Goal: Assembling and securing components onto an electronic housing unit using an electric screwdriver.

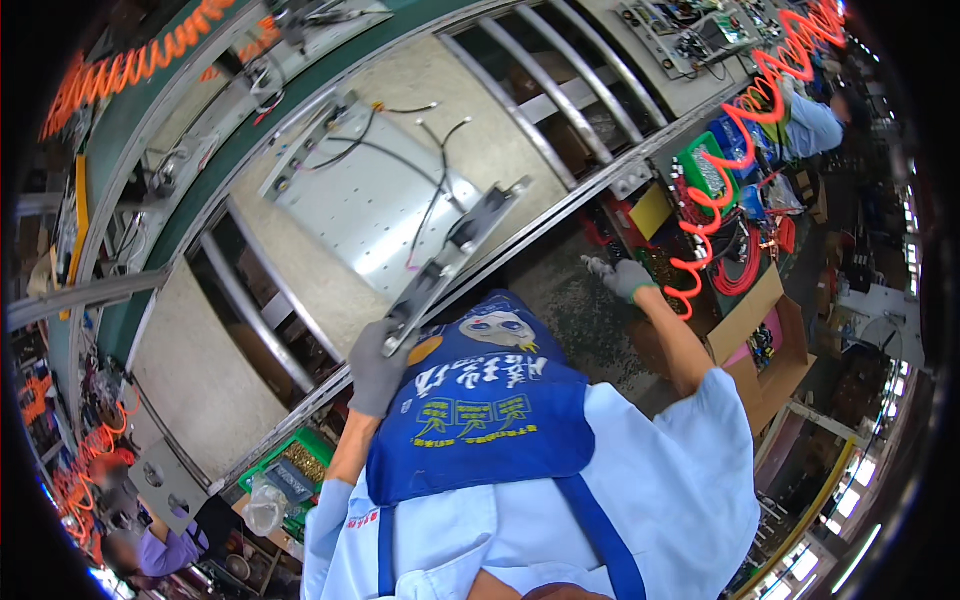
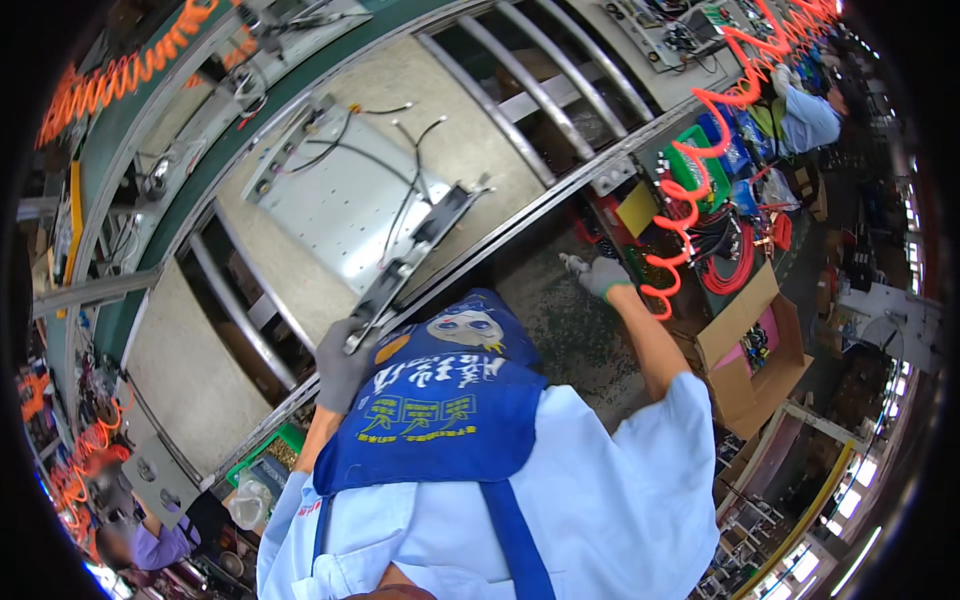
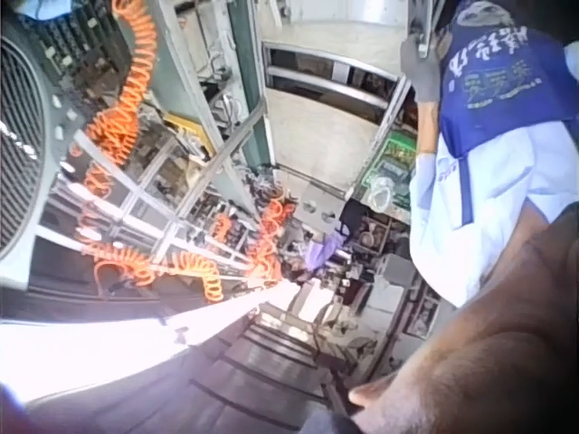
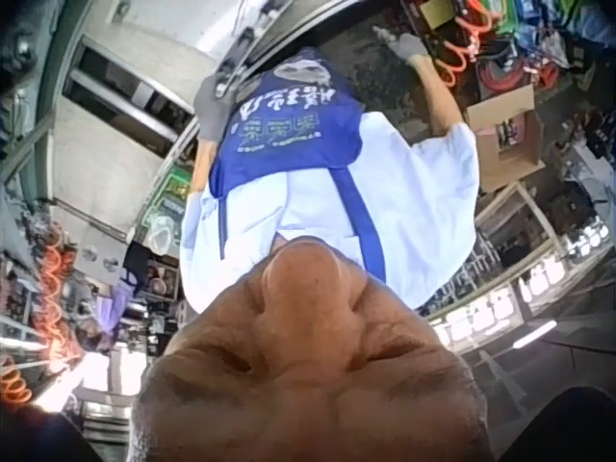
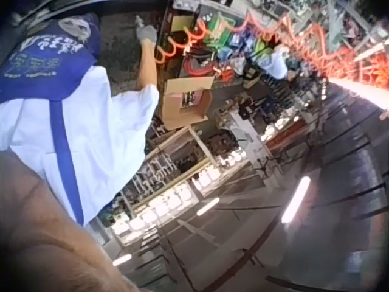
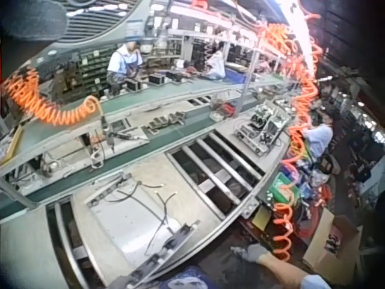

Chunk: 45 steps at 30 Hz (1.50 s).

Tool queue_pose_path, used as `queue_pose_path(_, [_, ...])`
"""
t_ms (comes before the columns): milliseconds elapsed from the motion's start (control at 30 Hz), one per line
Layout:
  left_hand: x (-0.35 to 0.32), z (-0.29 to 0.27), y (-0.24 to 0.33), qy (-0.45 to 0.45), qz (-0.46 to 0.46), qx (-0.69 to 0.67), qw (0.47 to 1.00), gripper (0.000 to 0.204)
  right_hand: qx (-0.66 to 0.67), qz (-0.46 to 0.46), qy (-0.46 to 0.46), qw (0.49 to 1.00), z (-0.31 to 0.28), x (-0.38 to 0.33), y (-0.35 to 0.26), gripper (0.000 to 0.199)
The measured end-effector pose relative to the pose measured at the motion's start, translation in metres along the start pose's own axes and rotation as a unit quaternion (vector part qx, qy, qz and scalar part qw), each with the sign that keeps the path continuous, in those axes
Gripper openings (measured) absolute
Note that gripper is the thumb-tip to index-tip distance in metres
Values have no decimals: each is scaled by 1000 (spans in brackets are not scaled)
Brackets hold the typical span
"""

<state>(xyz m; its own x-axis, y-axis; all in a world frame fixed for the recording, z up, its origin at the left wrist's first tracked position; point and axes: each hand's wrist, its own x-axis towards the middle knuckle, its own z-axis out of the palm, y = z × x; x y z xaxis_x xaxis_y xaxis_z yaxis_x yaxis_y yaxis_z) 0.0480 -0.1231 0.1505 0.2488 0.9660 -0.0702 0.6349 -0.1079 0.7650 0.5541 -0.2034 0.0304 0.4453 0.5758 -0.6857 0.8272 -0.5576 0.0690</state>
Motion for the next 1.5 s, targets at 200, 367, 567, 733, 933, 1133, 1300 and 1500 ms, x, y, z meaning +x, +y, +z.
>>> queue_pose_path(200, [-26, 19, -5, 127, -148, 22, 981, 22, 77, -9, -72, 994, -69, 115, 28, 74])
queue_pose_path(367, [-30, 38, 10, 189, -150, 58, 969, 26, -1, 2, -46, 999, -80, 187, 57, 62])
queue_pose_path(567, [5, 82, 75, 148, -142, 60, 977, 25, -146, -90, -41, 984, -41, 277, 81, 47])
queue_pose_path(733, [36, 86, 103, -114, -63, -56, 990, 38, -86, -83, -93, 988, -49, 251, 50, 57])
queue_pose_path(933, [81, 44, -45, 37, -145, 37, 988, 43, -71, -179, 46, 980, -78, 83, -55, 80])
queue_pose_path(1133, [223, -9, -151, 121, -89, 268, 952, 45, 225, -439, -9, 870, 8, -14, -174, 63])
queue_pose_path(1300, [302, 34, -151, 10, 75, 477, 876, 52, 218, -365, 55, 903, 113, 3, -192, 46])
queue_pose_path(1500, [328, 80, -153, -86, -61, 373, 922, 40, 226, -344, 36, 911, 59, -32, -223, 51])
